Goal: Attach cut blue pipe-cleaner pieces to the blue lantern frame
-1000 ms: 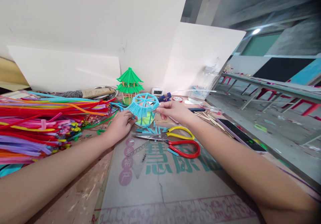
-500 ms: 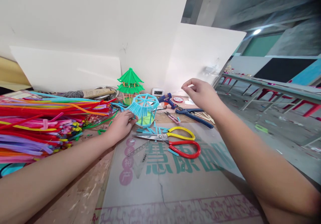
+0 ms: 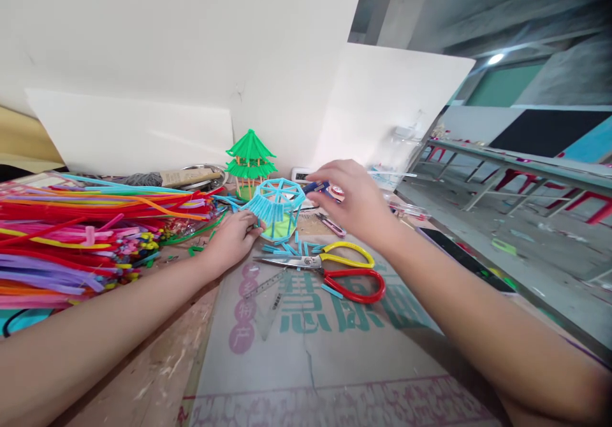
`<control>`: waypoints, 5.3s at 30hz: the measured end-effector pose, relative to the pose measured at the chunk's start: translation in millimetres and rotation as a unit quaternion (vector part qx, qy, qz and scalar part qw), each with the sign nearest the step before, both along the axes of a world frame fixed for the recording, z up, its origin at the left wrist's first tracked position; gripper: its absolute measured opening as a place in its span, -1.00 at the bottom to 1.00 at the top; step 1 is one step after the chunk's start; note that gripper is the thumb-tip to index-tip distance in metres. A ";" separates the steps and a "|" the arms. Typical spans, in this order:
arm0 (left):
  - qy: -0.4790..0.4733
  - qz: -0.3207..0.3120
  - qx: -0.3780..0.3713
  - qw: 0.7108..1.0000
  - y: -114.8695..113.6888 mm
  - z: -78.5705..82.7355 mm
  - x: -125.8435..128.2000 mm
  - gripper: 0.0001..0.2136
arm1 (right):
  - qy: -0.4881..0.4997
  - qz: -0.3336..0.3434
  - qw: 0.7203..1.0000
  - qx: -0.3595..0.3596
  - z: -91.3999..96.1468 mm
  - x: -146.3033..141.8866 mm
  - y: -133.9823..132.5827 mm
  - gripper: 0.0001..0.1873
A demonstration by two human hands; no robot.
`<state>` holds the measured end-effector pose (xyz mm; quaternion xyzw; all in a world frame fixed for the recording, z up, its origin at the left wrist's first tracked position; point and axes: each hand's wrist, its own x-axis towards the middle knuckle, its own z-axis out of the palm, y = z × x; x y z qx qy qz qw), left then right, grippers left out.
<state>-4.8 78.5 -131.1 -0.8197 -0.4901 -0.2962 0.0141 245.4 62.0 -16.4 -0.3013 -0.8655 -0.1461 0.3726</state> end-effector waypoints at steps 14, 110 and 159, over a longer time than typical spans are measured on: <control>0.026 0.010 0.007 1.000 -3.3 1.0 1.9 -0.77 | -0.096 -0.012 0.994 0.046 -42.3 -19.7 0.4 -0.58; -0.001 0.010 -0.036 0.999 1.5 -2.5 2.5 -0.75 | 0.271 -0.023 0.883 -0.382 -36.6 32.6 41.9 -0.73; -0.044 0.008 -0.046 0.998 6.8 -8.1 -3.8 -0.77 | 0.196 -0.020 0.925 -0.324 -77.6 21.4 -5.8 -0.79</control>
